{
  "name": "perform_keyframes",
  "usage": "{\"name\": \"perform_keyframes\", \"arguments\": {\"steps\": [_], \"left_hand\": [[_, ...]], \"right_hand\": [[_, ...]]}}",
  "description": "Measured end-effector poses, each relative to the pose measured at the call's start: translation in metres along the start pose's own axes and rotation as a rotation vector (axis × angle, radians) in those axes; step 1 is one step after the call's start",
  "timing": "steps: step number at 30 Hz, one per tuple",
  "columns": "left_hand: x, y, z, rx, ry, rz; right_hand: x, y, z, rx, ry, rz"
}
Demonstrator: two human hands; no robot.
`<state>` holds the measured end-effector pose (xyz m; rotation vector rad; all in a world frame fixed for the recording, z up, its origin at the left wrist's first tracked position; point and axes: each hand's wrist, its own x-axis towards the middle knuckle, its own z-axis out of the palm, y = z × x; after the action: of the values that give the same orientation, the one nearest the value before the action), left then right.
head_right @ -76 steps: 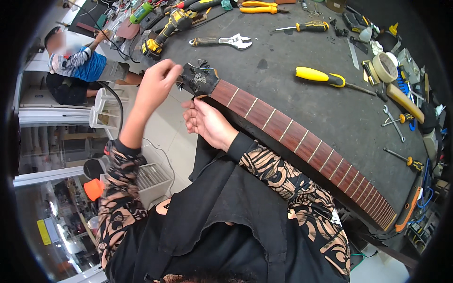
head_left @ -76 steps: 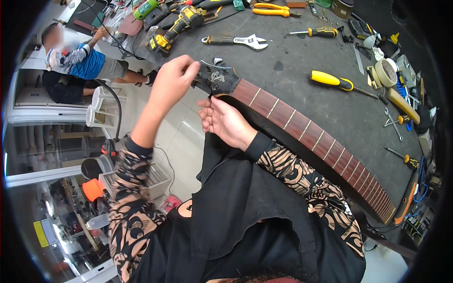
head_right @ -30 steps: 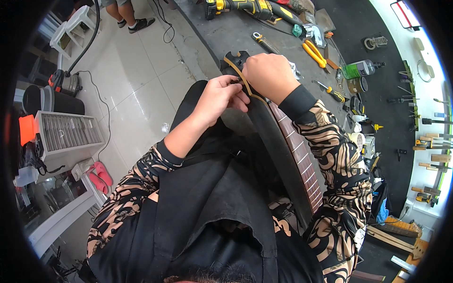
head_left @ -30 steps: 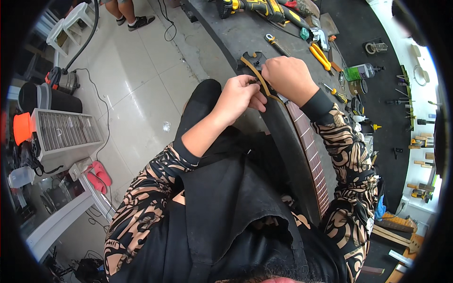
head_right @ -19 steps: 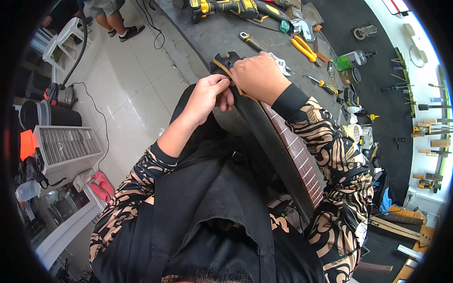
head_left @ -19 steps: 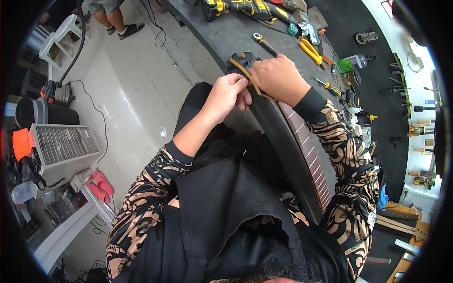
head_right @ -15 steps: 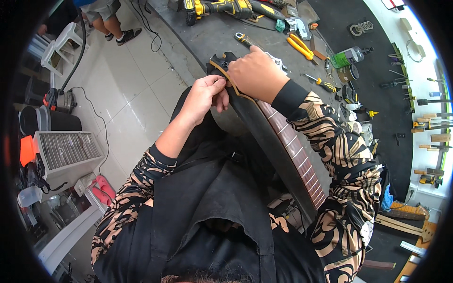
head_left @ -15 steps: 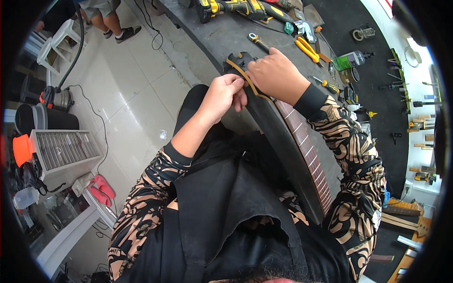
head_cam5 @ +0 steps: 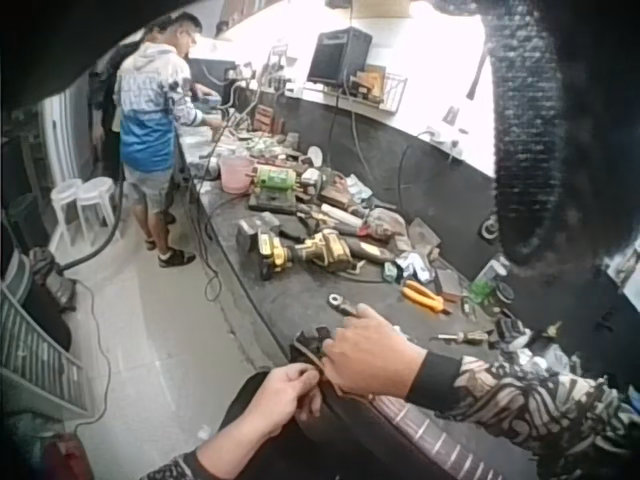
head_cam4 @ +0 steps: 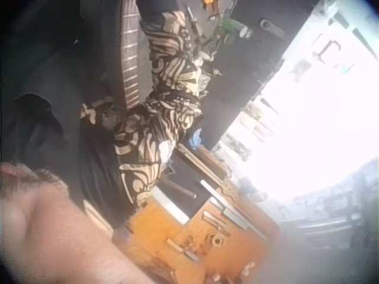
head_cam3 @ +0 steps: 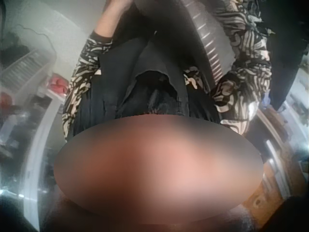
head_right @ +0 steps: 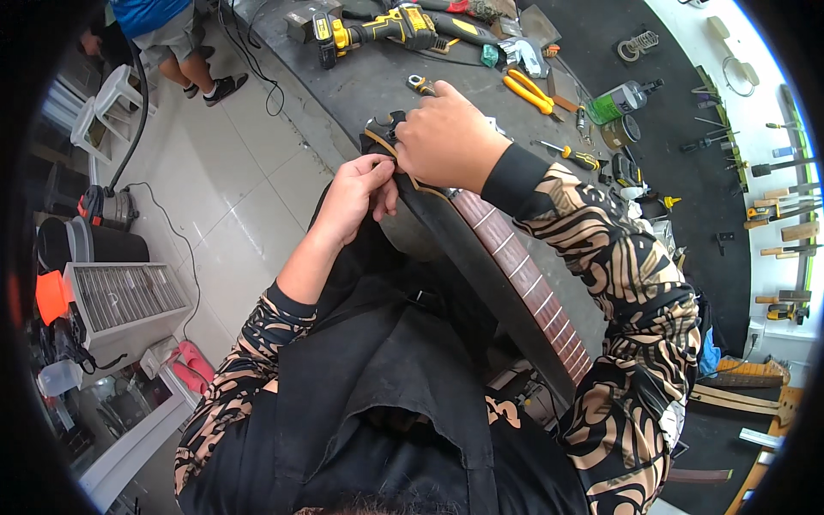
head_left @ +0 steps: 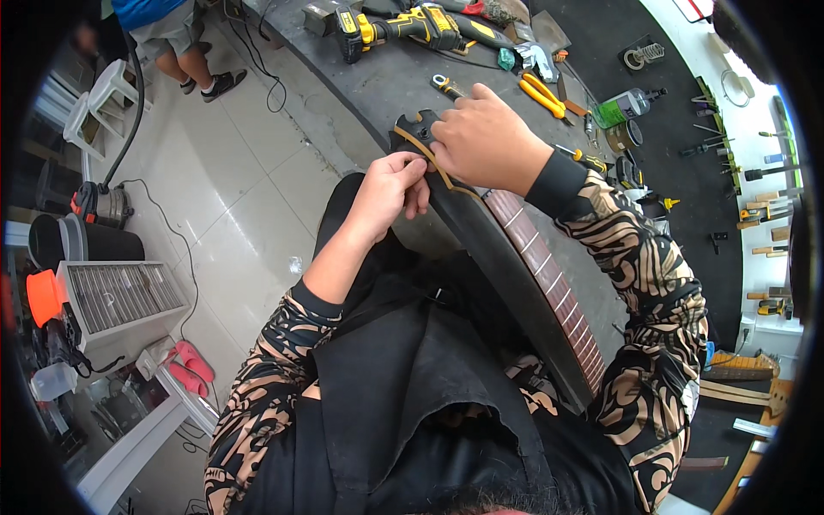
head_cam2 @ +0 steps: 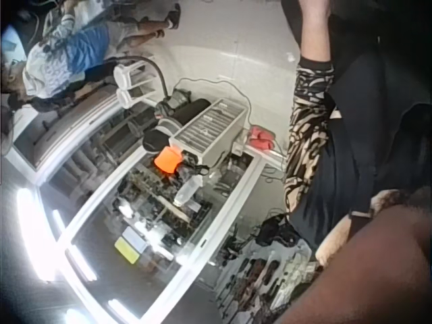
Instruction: The person is repairing the headstock of a guitar. They use an adjustable wrench to tighten the tuning pegs and then use a small tool to adjust the components on the headstock.
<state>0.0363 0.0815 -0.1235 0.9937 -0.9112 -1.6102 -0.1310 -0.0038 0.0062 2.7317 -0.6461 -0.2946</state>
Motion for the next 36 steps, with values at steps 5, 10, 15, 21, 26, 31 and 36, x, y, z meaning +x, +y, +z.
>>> {"name": "perform_keyframes", "arguments": {"steps": [5,10,15,21,26,31,36], "left_hand": [[-0.006,-0.002,-0.005,-0.001,-0.016,0.008],[-0.004,0.002,-0.004,0.056,-0.017,-0.007],[0.007,-0.01,-0.016,-0.029,-0.068,-0.023],[-0.01,-0.004,0.017,-0.151,0.028,-0.024],[-0.019,-0.001,0.032,-0.231,0.056,0.005],[-0.007,-0.004,0.01,-0.137,0.053,-0.005],[0.005,-0.001,-0.012,-0.242,0.001,-0.09]], "right_hand": [[0.001,-0.001,0.019,0.06,0.096,-0.063],[0.003,0.009,0.015,-0.082,0.167,-0.248],[0.003,0.014,0.018,-0.111,0.203,-0.295],[0.0,-0.022,0.026,-0.162,0.236,0.097],[0.002,-0.031,0.029,-0.12,0.173,0.2],[-0.005,-0.012,0.033,-0.131,0.29,-0.015],[-0.004,-0.003,0.03,-0.056,0.345,-0.162]]}}
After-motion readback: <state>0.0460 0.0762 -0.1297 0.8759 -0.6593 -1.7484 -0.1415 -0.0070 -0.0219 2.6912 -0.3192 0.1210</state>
